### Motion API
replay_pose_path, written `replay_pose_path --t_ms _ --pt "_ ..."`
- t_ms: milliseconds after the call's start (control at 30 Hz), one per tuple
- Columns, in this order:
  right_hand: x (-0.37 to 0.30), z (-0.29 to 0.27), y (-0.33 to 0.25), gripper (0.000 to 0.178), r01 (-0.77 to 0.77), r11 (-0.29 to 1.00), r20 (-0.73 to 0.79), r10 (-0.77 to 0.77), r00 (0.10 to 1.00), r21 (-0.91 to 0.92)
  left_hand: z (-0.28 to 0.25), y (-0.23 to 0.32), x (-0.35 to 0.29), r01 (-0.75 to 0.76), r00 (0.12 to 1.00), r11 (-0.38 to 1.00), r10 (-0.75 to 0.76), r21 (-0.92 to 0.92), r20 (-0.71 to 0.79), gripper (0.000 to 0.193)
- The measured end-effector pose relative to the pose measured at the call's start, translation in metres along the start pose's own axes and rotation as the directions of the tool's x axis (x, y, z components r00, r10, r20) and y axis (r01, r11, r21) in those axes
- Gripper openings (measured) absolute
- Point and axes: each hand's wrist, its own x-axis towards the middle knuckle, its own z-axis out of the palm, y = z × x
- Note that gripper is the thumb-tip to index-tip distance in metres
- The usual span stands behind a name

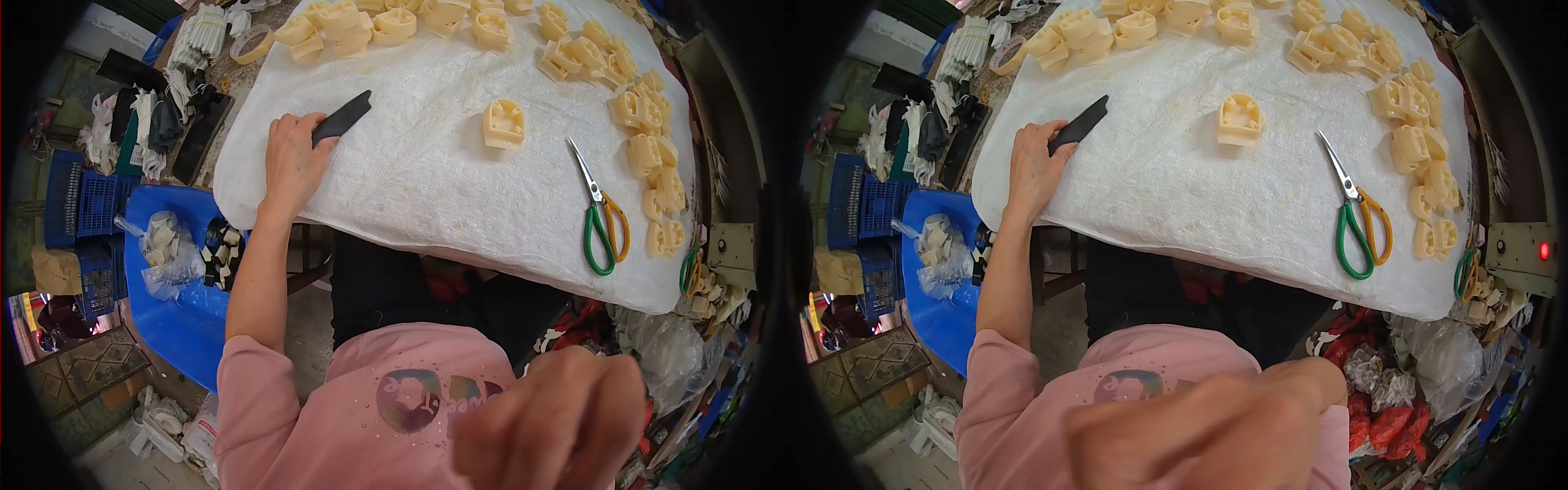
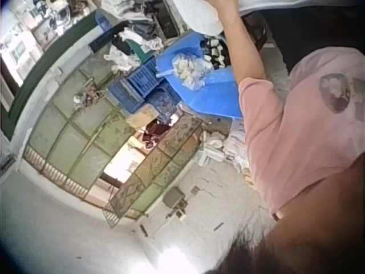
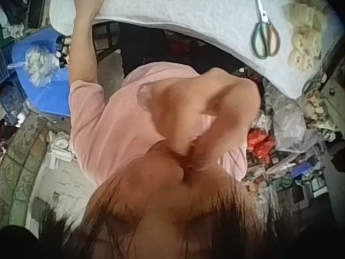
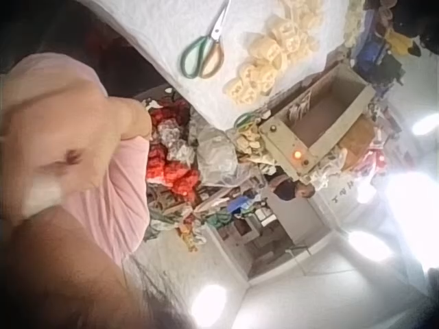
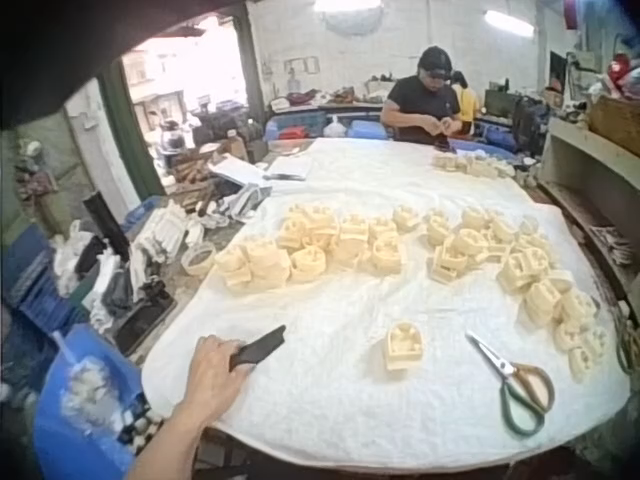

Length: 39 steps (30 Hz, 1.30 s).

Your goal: Manually assembling and trimming shoe heel or sole components using tape and scissors.

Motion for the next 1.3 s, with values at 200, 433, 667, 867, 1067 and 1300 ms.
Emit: replay_pose_path --t_ms 200,433,667,867,1067,1300 --pt "-0.021 -0.058 -0.042 0.010 -0.411 0.456 -0.325 0.258 0.910 -0.790 -0.002 0.039 -0.014 0.219 0.973 0.812 -0.139 -0.540 0.186 0.016" --pt "-0.049 -0.105 -0.018 0.017 -0.490 0.017 -0.488 0.050 0.871 -0.872 0.011 0.116 -0.057 -0.258 0.964 0.748 0.245 -0.612 -0.107 0.035" --pt "-0.055 -0.110 -0.033 0.012 -0.507 -0.056 -0.509 0.031 0.860 -0.860 0.017 0.136 -0.072 -0.183 0.967 0.631 0.253 -0.753 -0.023 0.040" --pt "-0.052 -0.109 -0.043 0.010 -0.451 -0.117 -0.462 0.100 0.881 -0.885 0.014 0.135 -0.070 0.309 0.901 0.426 0.156 -0.850 0.405 0.037" --pt "-0.059 -0.116 -0.052 0.009 -0.562 0.078 -0.549 0.136 0.824 -0.824 0.016 0.137 -0.071 0.181 0.944 0.444 0.171 -0.878 0.281 0.031" --pt "-0.052 -0.109 -0.054 0.009 -0.704 0.148 -0.664 0.243 0.707 -0.695 0.017 0.133 -0.073 0.271 0.924 0.451 0.125 -0.850 0.361 0.029"
